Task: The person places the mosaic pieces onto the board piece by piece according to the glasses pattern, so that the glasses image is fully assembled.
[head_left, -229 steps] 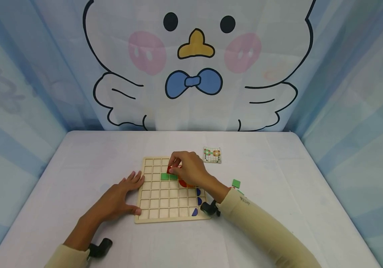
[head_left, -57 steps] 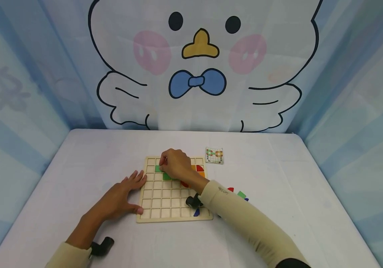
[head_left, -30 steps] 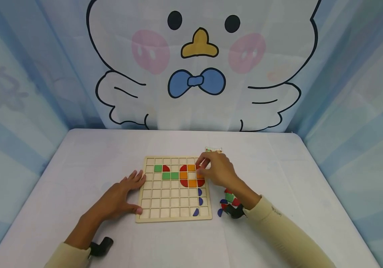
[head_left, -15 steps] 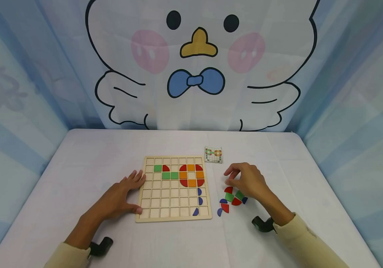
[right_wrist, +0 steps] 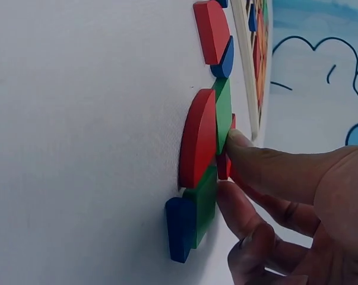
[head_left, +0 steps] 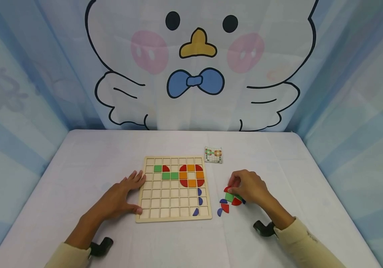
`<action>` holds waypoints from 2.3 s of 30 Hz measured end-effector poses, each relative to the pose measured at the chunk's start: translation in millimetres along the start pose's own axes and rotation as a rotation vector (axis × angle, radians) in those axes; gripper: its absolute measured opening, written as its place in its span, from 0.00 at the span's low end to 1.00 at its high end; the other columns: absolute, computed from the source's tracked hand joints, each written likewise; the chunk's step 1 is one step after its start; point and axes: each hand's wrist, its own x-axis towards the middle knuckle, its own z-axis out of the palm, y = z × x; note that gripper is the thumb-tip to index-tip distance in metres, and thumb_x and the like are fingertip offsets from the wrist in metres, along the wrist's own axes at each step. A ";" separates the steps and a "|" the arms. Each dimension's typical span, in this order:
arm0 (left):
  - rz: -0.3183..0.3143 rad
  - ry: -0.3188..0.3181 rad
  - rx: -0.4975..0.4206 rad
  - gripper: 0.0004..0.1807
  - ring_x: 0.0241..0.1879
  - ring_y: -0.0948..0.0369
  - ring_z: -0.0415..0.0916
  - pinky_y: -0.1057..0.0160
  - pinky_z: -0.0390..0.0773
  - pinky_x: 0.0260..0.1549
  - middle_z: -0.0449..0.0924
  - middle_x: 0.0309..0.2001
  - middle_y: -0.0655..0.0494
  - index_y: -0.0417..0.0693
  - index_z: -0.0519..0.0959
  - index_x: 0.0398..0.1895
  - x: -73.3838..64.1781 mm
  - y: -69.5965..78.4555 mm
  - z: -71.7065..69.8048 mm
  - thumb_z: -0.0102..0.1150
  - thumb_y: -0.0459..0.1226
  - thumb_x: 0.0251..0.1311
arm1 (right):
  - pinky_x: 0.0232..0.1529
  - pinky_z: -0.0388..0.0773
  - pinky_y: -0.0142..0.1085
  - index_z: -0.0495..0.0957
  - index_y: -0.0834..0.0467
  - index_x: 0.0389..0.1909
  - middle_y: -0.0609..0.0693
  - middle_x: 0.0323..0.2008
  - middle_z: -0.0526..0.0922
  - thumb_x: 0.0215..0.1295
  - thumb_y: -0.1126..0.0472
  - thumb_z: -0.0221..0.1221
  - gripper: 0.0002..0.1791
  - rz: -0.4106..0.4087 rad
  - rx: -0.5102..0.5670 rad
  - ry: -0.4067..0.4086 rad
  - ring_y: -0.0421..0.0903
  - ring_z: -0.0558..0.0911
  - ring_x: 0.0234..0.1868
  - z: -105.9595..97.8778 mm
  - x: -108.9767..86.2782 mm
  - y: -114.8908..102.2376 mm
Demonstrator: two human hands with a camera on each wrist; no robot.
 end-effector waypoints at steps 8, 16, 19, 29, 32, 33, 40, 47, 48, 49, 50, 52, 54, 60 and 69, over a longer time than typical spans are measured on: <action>-0.001 0.006 -0.006 0.63 0.85 0.39 0.48 0.31 0.54 0.80 0.52 0.85 0.45 0.47 0.60 0.83 -0.9 -1.1 0.3 0.84 0.52 0.44 | 0.33 0.77 0.35 0.83 0.51 0.35 0.45 0.31 0.83 0.61 0.58 0.77 0.10 -0.026 0.010 0.011 0.45 0.78 0.36 2.0 -0.6 -6.1; -0.008 -0.005 -0.007 0.63 0.85 0.38 0.47 0.27 0.55 0.78 0.52 0.85 0.44 0.47 0.60 0.84 -2.2 1.3 -1.4 0.84 0.53 0.44 | 0.32 0.78 0.34 0.86 0.51 0.37 0.45 0.30 0.84 0.61 0.58 0.77 0.09 -0.026 0.043 0.003 0.44 0.79 0.35 4.0 4.1 -10.2; -0.007 -0.004 -0.002 0.63 0.85 0.38 0.47 0.27 0.55 0.78 0.52 0.85 0.44 0.47 0.60 0.84 -2.3 2.2 -1.8 0.84 0.53 0.44 | 0.33 0.77 0.35 0.85 0.51 0.34 0.46 0.30 0.83 0.61 0.60 0.77 0.08 -0.039 0.052 -0.008 0.45 0.78 0.35 3.6 6.1 -12.0; -0.003 0.003 -0.006 0.63 0.85 0.39 0.48 0.30 0.55 0.79 0.53 0.85 0.44 0.46 0.61 0.83 -3.4 2.8 -2.1 0.84 0.52 0.44 | 0.33 0.74 0.36 0.84 0.49 0.31 0.45 0.29 0.82 0.62 0.60 0.76 0.09 -0.124 0.155 0.042 0.46 0.77 0.35 5.6 14.9 -27.6; -0.004 0.003 -0.005 0.63 0.85 0.39 0.48 0.29 0.55 0.79 0.52 0.85 0.44 0.47 0.61 0.83 -3.6 2.9 -2.2 0.84 0.52 0.45 | 0.35 0.72 0.37 0.85 0.48 0.30 0.44 0.28 0.83 0.62 0.60 0.76 0.08 -0.155 0.189 0.062 0.45 0.77 0.36 7.0 18.8 -36.8; -0.004 0.004 -0.005 0.63 0.85 0.39 0.48 0.29 0.55 0.79 0.52 0.85 0.45 0.47 0.61 0.83 -3.5 2.8 -2.1 0.84 0.52 0.45 | 0.36 0.72 0.37 0.85 0.48 0.30 0.44 0.28 0.84 0.62 0.61 0.76 0.08 -0.164 0.197 0.066 0.45 0.77 0.36 7.5 20.0 -40.4; -0.003 0.003 0.001 0.63 0.85 0.39 0.48 0.29 0.55 0.79 0.53 0.85 0.44 0.47 0.60 0.83 -2.6 3.0 -1.8 0.84 0.52 0.44 | 0.36 0.73 0.37 0.87 0.48 0.30 0.43 0.29 0.85 0.63 0.60 0.76 0.07 -0.217 0.248 0.081 0.46 0.76 0.33 10.8 26.8 -69.6; -0.005 0.002 0.000 0.62 0.85 0.39 0.48 0.28 0.55 0.79 0.53 0.85 0.45 0.47 0.61 0.83 -3.4 3.9 -2.5 0.84 0.52 0.45 | 0.35 0.74 0.37 0.86 0.46 0.29 0.41 0.29 0.85 0.63 0.59 0.76 0.08 -0.293 0.271 0.098 0.44 0.78 0.33 17.4 37.0 -98.9; -0.005 0.002 -0.001 0.62 0.85 0.39 0.48 0.28 0.55 0.79 0.53 0.85 0.45 0.47 0.61 0.83 -3.4 3.9 -2.6 0.84 0.52 0.45 | 0.35 0.74 0.37 0.86 0.46 0.29 0.41 0.29 0.85 0.63 0.59 0.76 0.08 -0.306 0.275 0.098 0.43 0.78 0.33 18.7 39.1 -103.1; -0.006 0.001 -0.001 0.62 0.85 0.39 0.48 0.28 0.55 0.79 0.53 0.85 0.45 0.47 0.61 0.83 -3.4 4.0 -2.6 0.84 0.52 0.45 | 0.36 0.75 0.37 0.87 0.46 0.29 0.40 0.30 0.85 0.63 0.59 0.76 0.08 -0.317 0.277 0.100 0.43 0.79 0.34 20.1 40.9 -107.4; -0.006 0.001 -0.001 0.62 0.85 0.39 0.48 0.28 0.55 0.79 0.53 0.85 0.45 0.47 0.61 0.83 -3.4 4.1 -2.7 0.84 0.52 0.45 | 0.37 0.76 0.38 0.87 0.46 0.29 0.40 0.30 0.85 0.64 0.59 0.75 0.08 -0.327 0.281 0.098 0.43 0.79 0.34 21.5 42.9 -111.8; -0.005 0.001 0.001 0.62 0.85 0.39 0.48 0.28 0.55 0.79 0.53 0.85 0.45 0.47 0.61 0.83 -3.2 4.0 -2.7 0.84 0.52 0.45 | 0.39 0.76 0.37 0.87 0.45 0.29 0.39 0.30 0.86 0.64 0.59 0.75 0.08 -0.346 0.286 0.091 0.41 0.80 0.37 23.6 46.5 -120.8; -0.004 -0.001 0.000 0.62 0.85 0.39 0.48 0.28 0.55 0.79 0.53 0.85 0.45 0.47 0.61 0.83 -3.0 3.9 -2.7 0.84 0.52 0.45 | 0.37 0.75 0.38 0.87 0.46 0.29 0.40 0.29 0.86 0.65 0.59 0.75 0.08 -0.363 0.296 0.080 0.42 0.80 0.36 26.0 50.4 -129.4; -0.001 -0.015 -0.008 0.63 0.85 0.38 0.47 0.28 0.55 0.79 0.52 0.85 0.44 0.47 0.60 0.84 -0.8 2.7 -1.5 0.84 0.53 0.45 | 0.27 0.73 0.35 0.87 0.45 0.28 0.39 0.28 0.86 0.65 0.58 0.75 0.08 -0.403 0.295 0.044 0.41 0.81 0.33 35.5 63.4 -152.2; 0.000 -0.016 -0.018 0.63 0.84 0.36 0.47 0.25 0.54 0.77 0.52 0.85 0.43 0.44 0.60 0.83 -0.7 -0.7 -2.4 0.84 0.52 0.44 | 0.29 0.74 0.32 0.87 0.45 0.29 0.37 0.28 0.86 0.65 0.55 0.75 0.07 -0.409 0.208 0.019 0.38 0.80 0.33 48.8 79.0 -185.7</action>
